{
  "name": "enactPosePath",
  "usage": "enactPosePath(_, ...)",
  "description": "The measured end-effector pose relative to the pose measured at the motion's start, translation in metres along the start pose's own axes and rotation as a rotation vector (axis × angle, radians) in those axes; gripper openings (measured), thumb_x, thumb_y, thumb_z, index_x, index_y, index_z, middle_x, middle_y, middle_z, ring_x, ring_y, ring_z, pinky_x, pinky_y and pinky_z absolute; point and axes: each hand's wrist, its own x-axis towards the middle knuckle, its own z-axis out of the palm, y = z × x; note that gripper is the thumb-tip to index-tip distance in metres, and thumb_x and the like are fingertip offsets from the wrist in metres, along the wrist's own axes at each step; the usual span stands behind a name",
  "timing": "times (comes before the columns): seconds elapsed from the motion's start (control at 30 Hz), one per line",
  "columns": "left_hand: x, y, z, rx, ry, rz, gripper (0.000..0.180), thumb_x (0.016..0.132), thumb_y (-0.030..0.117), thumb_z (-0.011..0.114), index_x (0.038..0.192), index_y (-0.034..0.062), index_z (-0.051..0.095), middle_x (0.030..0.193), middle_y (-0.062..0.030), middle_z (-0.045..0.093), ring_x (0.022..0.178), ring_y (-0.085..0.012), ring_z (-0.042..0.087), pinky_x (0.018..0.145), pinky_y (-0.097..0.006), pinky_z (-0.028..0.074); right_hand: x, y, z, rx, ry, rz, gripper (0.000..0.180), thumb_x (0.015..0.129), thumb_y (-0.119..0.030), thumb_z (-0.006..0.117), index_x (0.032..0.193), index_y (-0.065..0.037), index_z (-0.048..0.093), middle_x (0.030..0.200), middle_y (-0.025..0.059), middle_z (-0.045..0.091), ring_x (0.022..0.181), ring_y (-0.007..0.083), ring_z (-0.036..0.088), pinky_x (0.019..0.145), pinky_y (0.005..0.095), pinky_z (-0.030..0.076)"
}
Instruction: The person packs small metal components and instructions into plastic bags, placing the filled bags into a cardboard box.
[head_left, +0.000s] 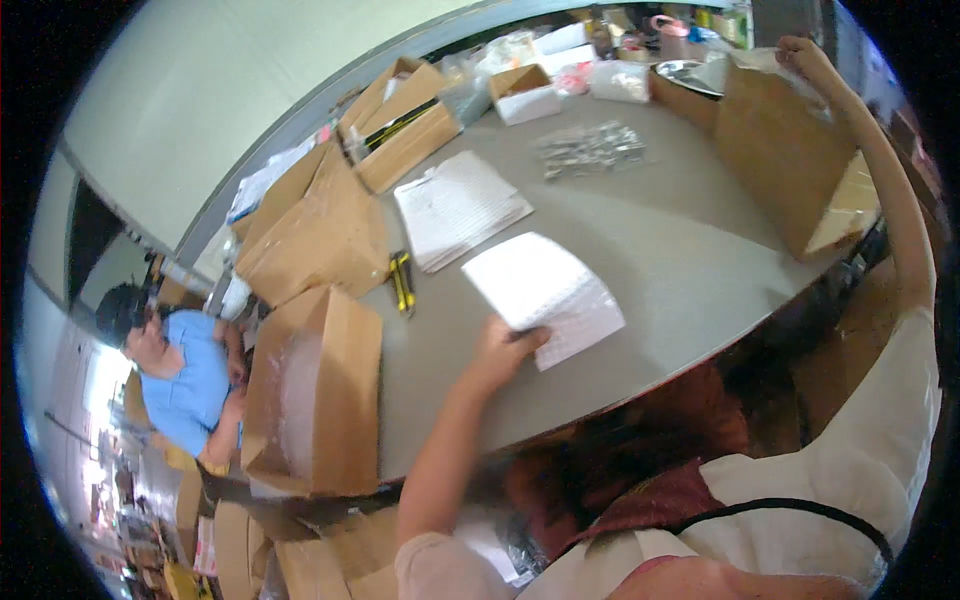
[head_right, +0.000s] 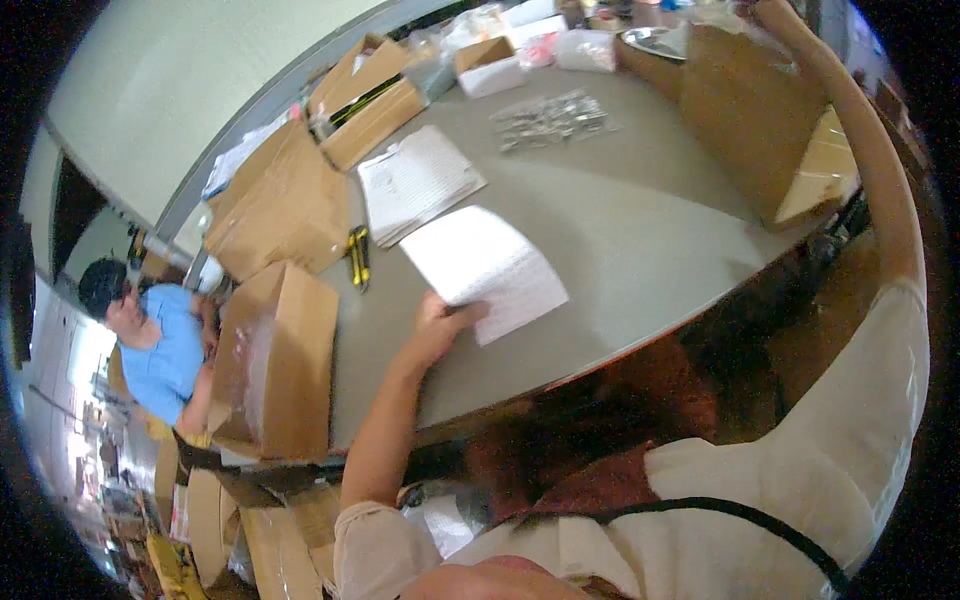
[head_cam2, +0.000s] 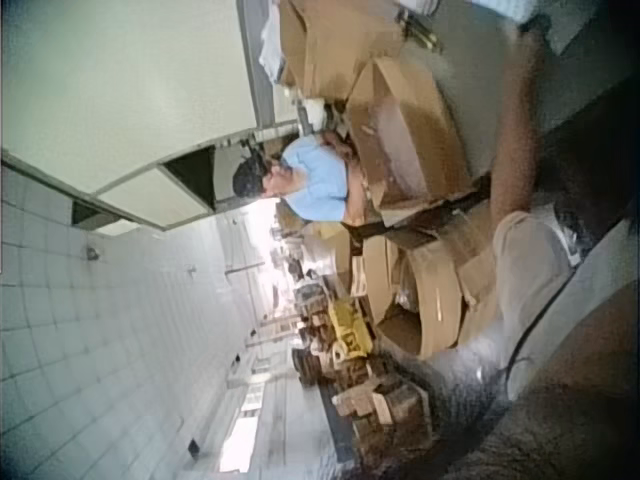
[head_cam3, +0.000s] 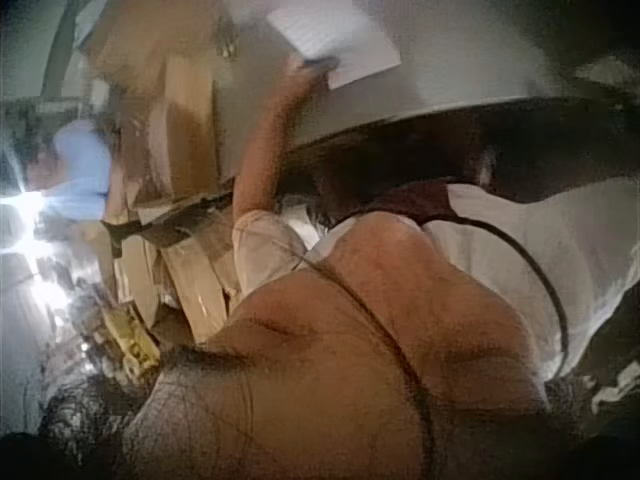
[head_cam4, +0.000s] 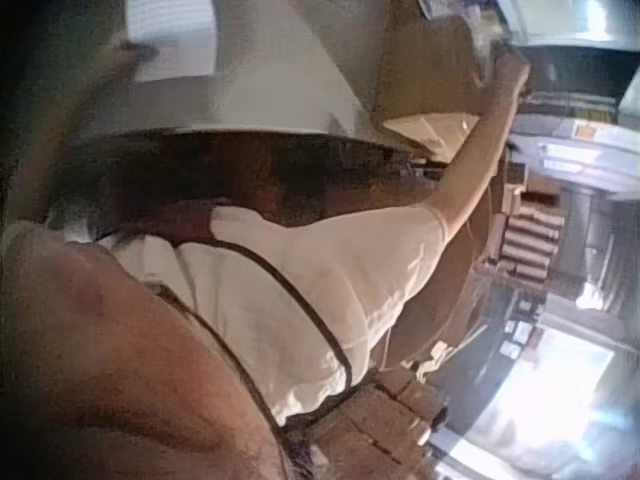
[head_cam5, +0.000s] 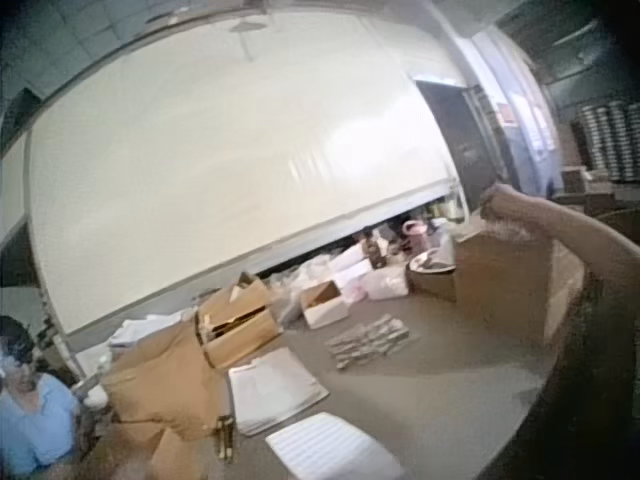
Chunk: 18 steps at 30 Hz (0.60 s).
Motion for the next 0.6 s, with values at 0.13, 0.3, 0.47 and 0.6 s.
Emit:
enactPosePath(0.13,-0.005,0.0,-0.005,-0.216,0.229,-0.08,0.031,0.08,0.008,0.075,0.11,-0.0023,0.072,0.105,-0.0081,0.073,0.1,-0.0211,0.067,0.092,-0.034,0.051,-0.001,0.045,-0.059,-0.757,0.072,0.033,0.024,0.078,-0.011,0.065,0.097,-0.003,0.076,0.097,0.0182,0.074,0.082,0.0293,0.071,0.074,0.0417,0.055)
enactPosePath(0.3,-0.005,-0.024,-0.025,-0.182,0.352,-0.016,0.033,0.08,0.009,0.069,0.111,-0.0021,0.072,0.102,-0.005,0.072,0.092,-0.0173,0.065,0.084,-0.031,0.049,-0.001,0.03,-0.027,-1.033,-0.031,0.154,0.032,0.076,-0.003,0.062,0.104,-0.005,0.076,0.101,0.0195,0.074,0.095,0.0332,0.072,0.086,0.0438,0.056)
enactPosePath(0.47,0.009,-0.017,-0.017,-0.273,0.36,0.051,0.028,0.083,0.006,0.068,0.11,-0.0021,0.073,0.101,-0.0044,0.073,0.091,-0.0146,0.065,0.084,-0.029,0.049,0.028,-0.003,-0.029,-1.107,0.12,-0.172,0.05,0.078,-0.003,0.06,0.127,-0.011,0.066,0.121,0.0231,0.068,0.106,0.0383,0.067,0.092,0.0446,0.052)
enactPosePath(0.6,0.002,-0.013,-0.026,-0.228,0.463,-0.028,0.03,0.085,0.008,0.068,0.113,-0.0021,0.072,0.102,-0.004,0.072,0.093,-0.0147,0.065,0.086,-0.029,0.049,0.026,-0.117,0.115,-0.693,0.069,-0.478,0.045,0.079,-0.003,0.063,0.124,-0.006,0.066,0.12,0.0197,0.067,0.115,0.0366,0.063,0.097,0.0467,0.049)
